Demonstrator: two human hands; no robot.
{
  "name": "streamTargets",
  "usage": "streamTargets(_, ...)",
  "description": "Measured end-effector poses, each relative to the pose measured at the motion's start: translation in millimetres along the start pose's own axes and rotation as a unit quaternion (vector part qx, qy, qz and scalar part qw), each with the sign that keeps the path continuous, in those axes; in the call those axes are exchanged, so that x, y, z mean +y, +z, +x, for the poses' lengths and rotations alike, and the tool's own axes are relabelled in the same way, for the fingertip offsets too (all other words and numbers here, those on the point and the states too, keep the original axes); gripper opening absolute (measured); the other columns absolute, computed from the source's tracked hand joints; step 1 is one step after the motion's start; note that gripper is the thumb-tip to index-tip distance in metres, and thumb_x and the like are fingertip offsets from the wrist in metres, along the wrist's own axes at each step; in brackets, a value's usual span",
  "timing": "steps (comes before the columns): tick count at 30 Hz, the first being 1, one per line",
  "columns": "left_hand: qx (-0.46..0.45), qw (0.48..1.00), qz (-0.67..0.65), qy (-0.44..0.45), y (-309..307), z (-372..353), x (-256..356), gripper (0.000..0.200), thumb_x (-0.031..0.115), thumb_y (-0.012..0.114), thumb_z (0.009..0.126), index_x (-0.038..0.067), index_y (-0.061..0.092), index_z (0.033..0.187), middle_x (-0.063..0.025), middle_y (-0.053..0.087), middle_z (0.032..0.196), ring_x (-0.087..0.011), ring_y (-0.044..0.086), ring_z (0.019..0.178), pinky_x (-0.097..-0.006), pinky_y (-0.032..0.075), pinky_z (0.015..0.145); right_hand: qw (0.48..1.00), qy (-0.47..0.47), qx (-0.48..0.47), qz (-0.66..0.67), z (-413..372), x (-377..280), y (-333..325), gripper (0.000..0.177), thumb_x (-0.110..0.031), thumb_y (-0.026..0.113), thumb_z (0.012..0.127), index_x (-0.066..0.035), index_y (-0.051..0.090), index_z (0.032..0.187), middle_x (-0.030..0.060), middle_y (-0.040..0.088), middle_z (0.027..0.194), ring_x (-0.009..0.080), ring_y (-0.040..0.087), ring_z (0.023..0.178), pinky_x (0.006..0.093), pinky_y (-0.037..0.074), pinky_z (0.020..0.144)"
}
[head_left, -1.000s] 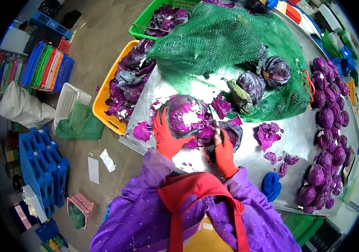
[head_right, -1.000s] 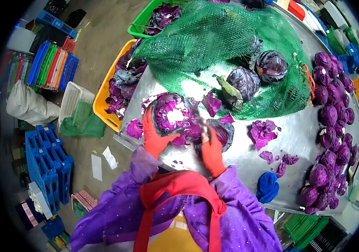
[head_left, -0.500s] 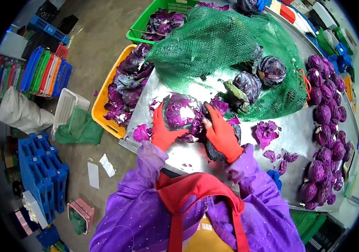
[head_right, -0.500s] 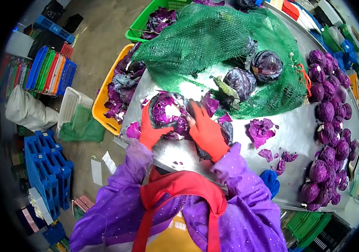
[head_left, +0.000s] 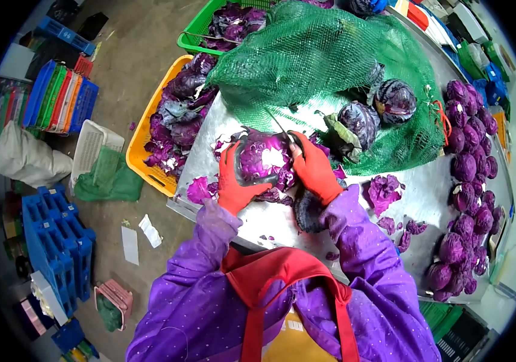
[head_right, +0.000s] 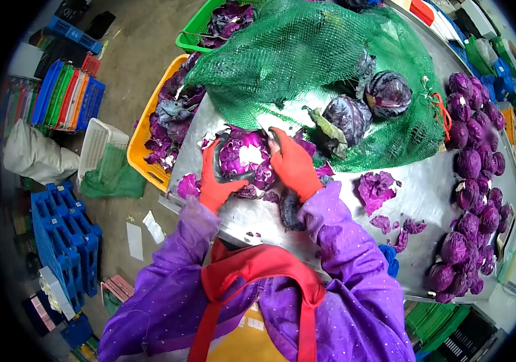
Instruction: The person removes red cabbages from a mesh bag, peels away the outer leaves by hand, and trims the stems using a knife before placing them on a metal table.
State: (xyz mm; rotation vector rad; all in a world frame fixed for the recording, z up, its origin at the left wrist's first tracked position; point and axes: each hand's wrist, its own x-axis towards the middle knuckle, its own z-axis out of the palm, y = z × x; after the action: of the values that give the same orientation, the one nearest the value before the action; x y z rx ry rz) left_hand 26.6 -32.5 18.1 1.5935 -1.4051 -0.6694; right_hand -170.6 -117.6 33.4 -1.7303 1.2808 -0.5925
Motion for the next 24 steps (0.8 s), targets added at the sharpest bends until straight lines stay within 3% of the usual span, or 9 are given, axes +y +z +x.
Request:
streamTargets(3,-0.028,1.0,-0.001,0.005,-3.5,0.4,-4.2,0.108,0.013,0.09,0.046,0.002,0.039,0.14,-0.0157,0.044,0.135,-0.0315,0.044,0.127,-0.041,0.035,0.109,0.99,0.132,0.046,-0.036,13.5,37.7,-4.4,0.045,-0.028,0.05,0.094,-0.003,0.05,0.131,0.0285,0.064,0.101,0.0453,0.061,0.094,0.0478,0.047,0.081)
streamTargets(5,-0.05,0.996,-0.042,0.059,-10.2,-1.6,-19.2,0.11,0.02,0.091,0.047,0.004,0.038,0.141,-0.0164,0.042,0.137,-0.034,0.042,0.129,-0.0429,0.035,0.11,0.993,0.064,0.086,0.043,17.6,90.6,3.4,0.044,-0.03,0.051,0.095,-0.002,0.051,0.129,0.0265,0.064,0.102,0.0407,0.062,0.097,0.0435,0.047,0.083)
streamTargets(9,-0.074,0.99,-0.122,0.022,-19.4,3.2,-31.0,0.112,0.015,0.091,0.05,0.003,0.034,0.145,-0.0158,0.041,0.143,-0.0299,0.04,0.133,-0.0406,0.032,0.113,0.98,0.112,0.084,0.14,-12.0,84.2,3.1,0.042,-0.028,0.05,0.099,0.002,0.052,0.128,0.0132,0.063,0.112,0.0185,0.055,0.103,0.0309,0.042,0.094)
streamTargets(10,-0.061,0.987,-0.151,0.008,-22.6,1.0,-24.0,0.111,0.014,0.091,0.051,0.003,0.033,0.145,-0.0152,0.04,0.144,-0.0293,0.039,0.134,-0.0402,0.031,0.113,0.981,0.102,0.105,0.13,-31.1,68.0,-0.9,0.042,-0.03,0.048,0.099,0.001,0.052,0.128,0.0223,0.064,0.112,0.0311,0.06,0.105,0.0361,0.043,0.094)
streamTargets(13,-0.034,0.972,-0.228,-0.035,-26.5,-11.2,-25.6,0.101,0.01,0.087,0.062,0.003,0.032,0.146,-0.013,0.039,0.146,-0.0264,0.038,0.135,-0.0389,0.03,0.114,0.97,0.091,0.094,0.205,-90.3,69.8,6.0,0.043,-0.028,0.049,0.1,0.001,0.049,0.131,0.0197,0.063,0.117,0.0287,0.06,0.109,0.035,0.041,0.098)
streamTargets(15,-0.08,0.981,-0.17,-0.04,-24.1,-17.2,-18.6,0.1,0.012,0.087,0.062,0.003,0.032,0.146,-0.0135,0.039,0.146,-0.0271,0.039,0.134,-0.0392,0.031,0.114,0.985,0.076,0.08,0.135,-112.9,51.1,-0.3,0.041,-0.026,0.05,0.1,0.001,0.049,0.131,0.021,0.061,0.117,0.0271,0.06,0.108,0.0359,0.044,0.095)
streamTargets(17,-0.073,0.997,-0.032,0.024,-13.7,-16.7,-6.2,0.1,0.019,0.087,0.064,0.004,0.032,0.147,-0.0153,0.04,0.144,-0.0307,0.04,0.133,-0.0403,0.032,0.112,0.992,0.043,0.104,0.056,-111.0,24.7,-8.6,0.041,-0.02,0.051,0.098,-0.001,0.047,0.134,0.0222,0.059,0.121,0.0309,0.061,0.106,0.0373,0.047,0.091)
streamTargets(19,-0.052,0.997,-0.049,-0.005,-2.3,-18.9,-2.6,0.102,0.02,0.087,0.064,0.005,0.031,0.148,-0.016,0.038,0.144,-0.0315,0.039,0.133,-0.0405,0.033,0.112,0.99,-0.052,0.13,-0.004,-95.1,-2.5,-15.1,0.043,-0.017,0.052,0.096,-0.003,0.046,0.136,0.0226,0.058,0.123,0.0346,0.062,0.105,0.0378,0.048,0.089)
streamTargets(24,-0.04,0.998,-0.057,-0.007,8.7,-4.5,-0.5,0.107,0.021,0.089,0.06,0.005,0.03,0.147,-0.0168,0.038,0.142,-0.0322,0.04,0.132,-0.0404,0.034,0.11,0.995,-0.034,0.03,-0.089,-63.9,7.2,1.9,0.054,-0.025,0.052,0.094,-0.013,0.038,0.144,0.0306,0.048,0.135,0.0465,0.057,0.109,0.0474,0.05,0.087)
